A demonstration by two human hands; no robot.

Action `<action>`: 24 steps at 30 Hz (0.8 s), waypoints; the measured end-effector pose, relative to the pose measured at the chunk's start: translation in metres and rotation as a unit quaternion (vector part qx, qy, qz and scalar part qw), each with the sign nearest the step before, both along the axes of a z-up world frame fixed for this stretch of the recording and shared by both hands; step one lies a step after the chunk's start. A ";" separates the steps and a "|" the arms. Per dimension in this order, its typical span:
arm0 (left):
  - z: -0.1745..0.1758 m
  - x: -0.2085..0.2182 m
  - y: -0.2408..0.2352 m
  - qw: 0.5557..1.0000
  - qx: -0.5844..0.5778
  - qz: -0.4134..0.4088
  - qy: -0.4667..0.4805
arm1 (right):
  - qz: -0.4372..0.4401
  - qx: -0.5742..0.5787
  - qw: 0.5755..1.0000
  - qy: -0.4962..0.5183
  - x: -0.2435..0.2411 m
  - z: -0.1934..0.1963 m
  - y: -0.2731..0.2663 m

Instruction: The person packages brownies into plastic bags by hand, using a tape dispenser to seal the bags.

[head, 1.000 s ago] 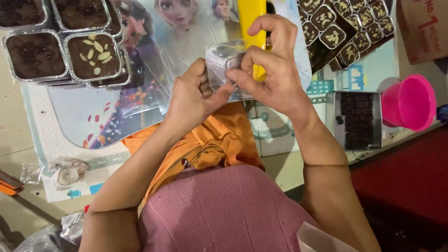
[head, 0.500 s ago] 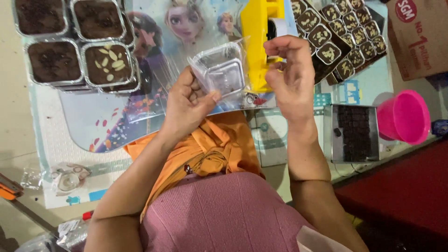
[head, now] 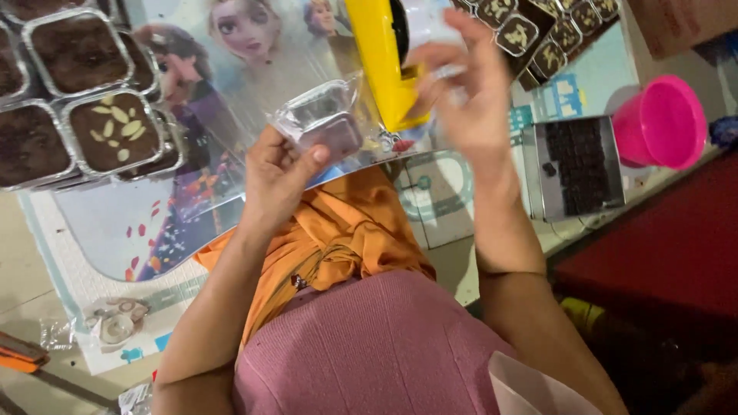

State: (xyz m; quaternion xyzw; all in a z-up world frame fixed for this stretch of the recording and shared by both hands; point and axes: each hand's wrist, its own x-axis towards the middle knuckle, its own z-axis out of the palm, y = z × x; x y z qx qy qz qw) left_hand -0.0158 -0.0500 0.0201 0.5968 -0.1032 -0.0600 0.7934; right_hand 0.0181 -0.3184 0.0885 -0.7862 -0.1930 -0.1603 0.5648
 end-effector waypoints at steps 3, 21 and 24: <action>-0.007 0.001 -0.010 0.967 -0.204 -0.113 0.102 | -0.138 -0.093 0.985 -0.042 0.033 -0.031 -0.052; -0.030 0.029 -0.086 0.843 -0.460 -0.201 0.192 | -0.041 0.156 0.972 0.172 -0.017 -0.042 -0.029; -0.032 0.030 -0.088 0.848 -0.432 -0.173 0.252 | -0.139 0.034 0.981 0.133 -0.028 -0.093 -0.036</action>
